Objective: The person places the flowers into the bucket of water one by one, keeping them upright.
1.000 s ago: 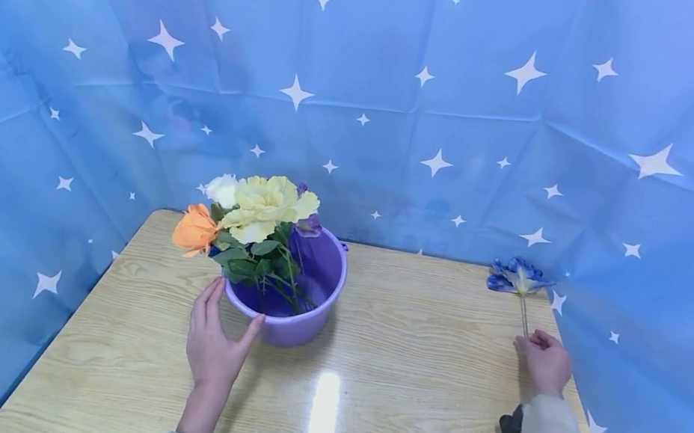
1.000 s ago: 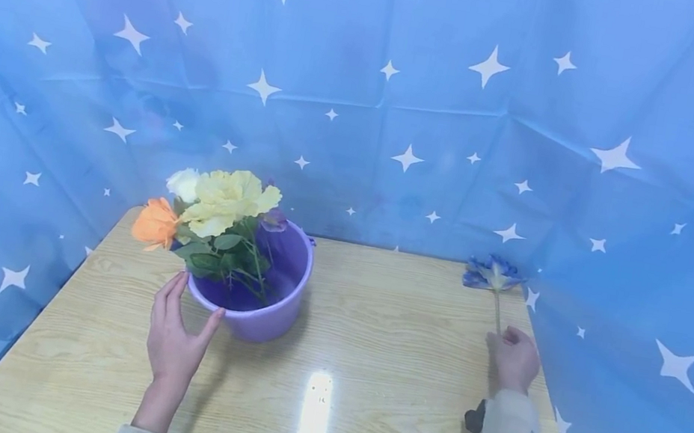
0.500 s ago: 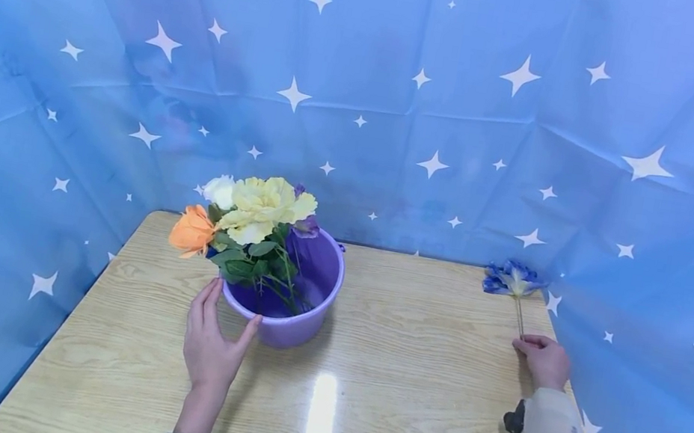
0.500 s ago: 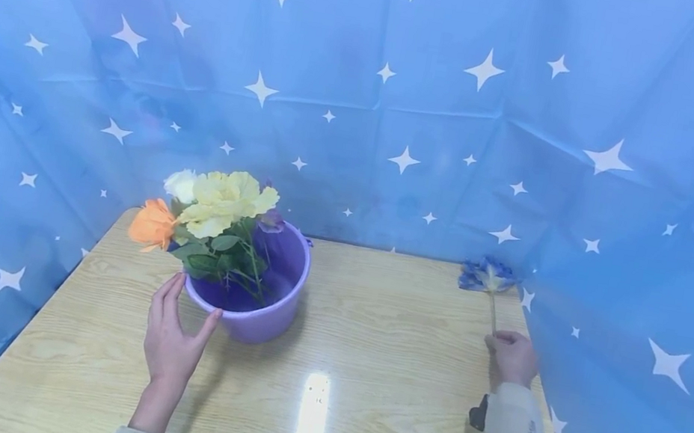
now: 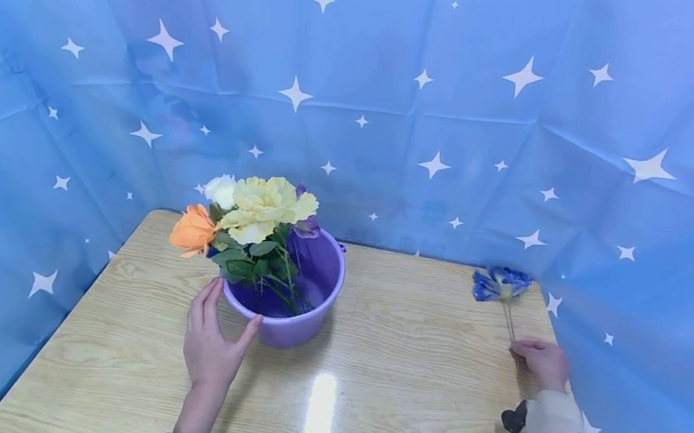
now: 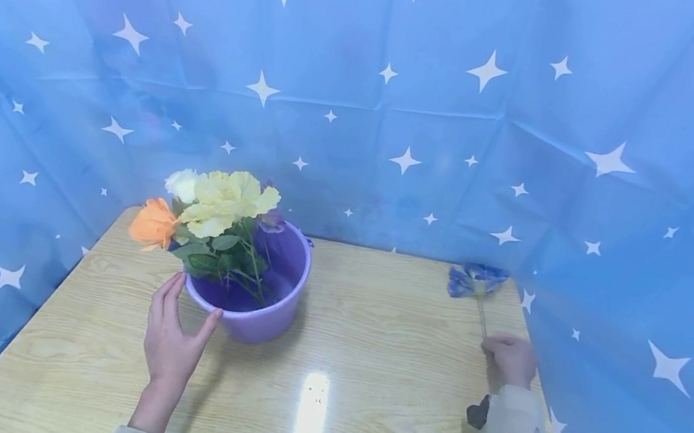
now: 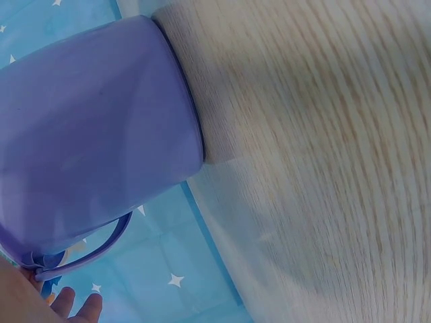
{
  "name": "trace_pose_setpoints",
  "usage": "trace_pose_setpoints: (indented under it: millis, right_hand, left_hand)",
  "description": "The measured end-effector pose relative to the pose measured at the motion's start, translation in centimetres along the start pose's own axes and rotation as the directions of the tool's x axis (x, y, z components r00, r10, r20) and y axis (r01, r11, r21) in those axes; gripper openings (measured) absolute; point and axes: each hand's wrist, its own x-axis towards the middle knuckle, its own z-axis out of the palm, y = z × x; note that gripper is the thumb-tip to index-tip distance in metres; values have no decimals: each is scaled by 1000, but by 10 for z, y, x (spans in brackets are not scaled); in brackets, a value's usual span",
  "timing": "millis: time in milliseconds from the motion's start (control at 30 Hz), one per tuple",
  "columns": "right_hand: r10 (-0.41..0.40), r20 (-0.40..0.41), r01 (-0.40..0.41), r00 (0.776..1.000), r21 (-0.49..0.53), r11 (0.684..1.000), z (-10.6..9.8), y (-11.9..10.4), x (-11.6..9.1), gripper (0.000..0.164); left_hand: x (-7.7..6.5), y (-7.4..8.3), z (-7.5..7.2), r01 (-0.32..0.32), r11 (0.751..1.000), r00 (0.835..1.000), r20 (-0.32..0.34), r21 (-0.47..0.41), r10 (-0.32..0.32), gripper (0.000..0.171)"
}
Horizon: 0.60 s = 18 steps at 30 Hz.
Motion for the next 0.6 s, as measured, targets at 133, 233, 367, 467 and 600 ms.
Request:
trace_pose_setpoints:
  millis: [133, 233, 367, 467, 600]
  right_hand:
    - [-7, 33, 6, 999, 31, 1000, 0, -7, -3, 38]
    - [-5, 38, 3, 999, 74, 997, 1, -14, -4, 42]
    - [-1, 38, -4, 999, 144, 990, 2, -24, -3, 43]
    - [-21, 45, 12, 999, 192, 981, 3, -32, -3, 44]
    - [-68, 28, 61, 997, 199, 978, 4, -45, -5, 43]
  left_hand:
    - [-1, 0, 1, 1, 1000, 1000, -4, 0, -1, 90]
    - [-1, 0, 1, 2, 1000, 1000, -5, 6, -2, 91]
    - [-1, 0, 0, -1, 1000, 1000, 0, 9, 1, 91]
    - [-1, 0, 0, 0, 1000, 1000, 3, 6, 0, 91]
    - [-1, 0, 0, 0, 1000, 1000, 0, 6, 0, 91]
